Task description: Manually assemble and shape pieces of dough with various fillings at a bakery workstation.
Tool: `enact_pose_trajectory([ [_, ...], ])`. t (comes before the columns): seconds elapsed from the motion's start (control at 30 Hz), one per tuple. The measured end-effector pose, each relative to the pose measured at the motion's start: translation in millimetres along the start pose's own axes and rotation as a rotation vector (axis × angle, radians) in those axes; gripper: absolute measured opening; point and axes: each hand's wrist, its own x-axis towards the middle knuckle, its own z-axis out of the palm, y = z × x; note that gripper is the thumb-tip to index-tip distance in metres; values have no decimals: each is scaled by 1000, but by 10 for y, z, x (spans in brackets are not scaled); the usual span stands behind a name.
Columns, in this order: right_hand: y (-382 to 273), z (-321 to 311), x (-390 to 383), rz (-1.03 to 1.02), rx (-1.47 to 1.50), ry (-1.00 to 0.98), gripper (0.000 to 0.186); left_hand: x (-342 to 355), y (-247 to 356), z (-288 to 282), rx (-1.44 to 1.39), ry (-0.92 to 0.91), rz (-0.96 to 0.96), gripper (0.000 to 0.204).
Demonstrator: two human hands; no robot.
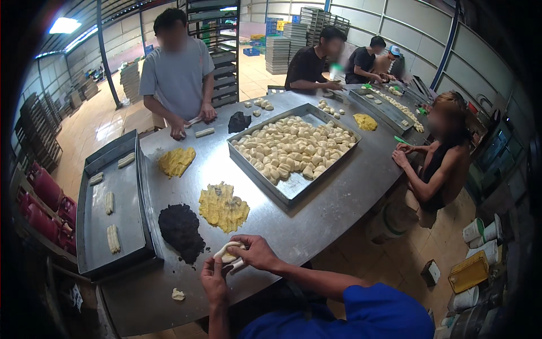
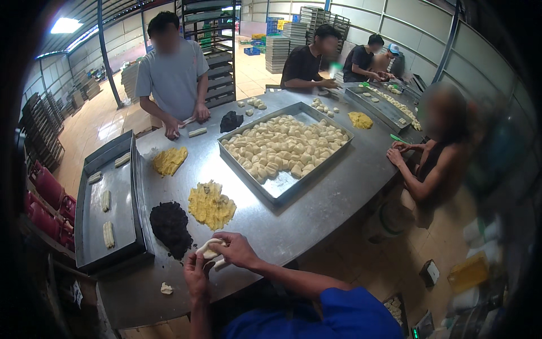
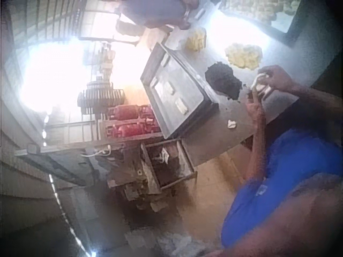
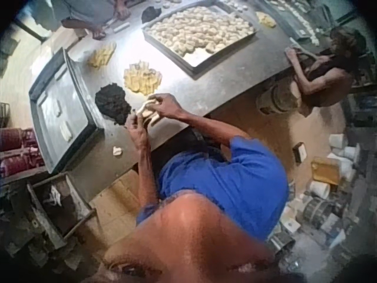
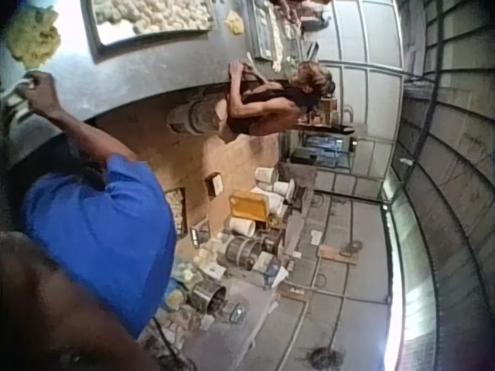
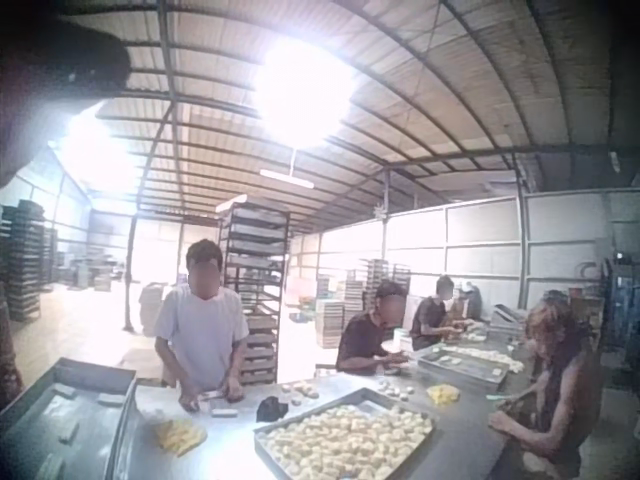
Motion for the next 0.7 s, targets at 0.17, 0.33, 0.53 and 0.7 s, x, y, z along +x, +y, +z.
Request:
enact_pose_trajectory([
  [0.17,-106,8,13,-378,-490,-88,26,-196,77,233,100,31,-34,30],
  [0.33,-94,-57,36,-487,-583,-113,28,-185,173,193,-21,-8,-129,33],
  [0.53,-349,-54,-103,-330,-589,-331,27,-15,238,47,378,-88,-80,34],
  [0.7,-269,-136,-115,-454,-609,-316,33,-50,290,171,201,-48,-91,27],
])
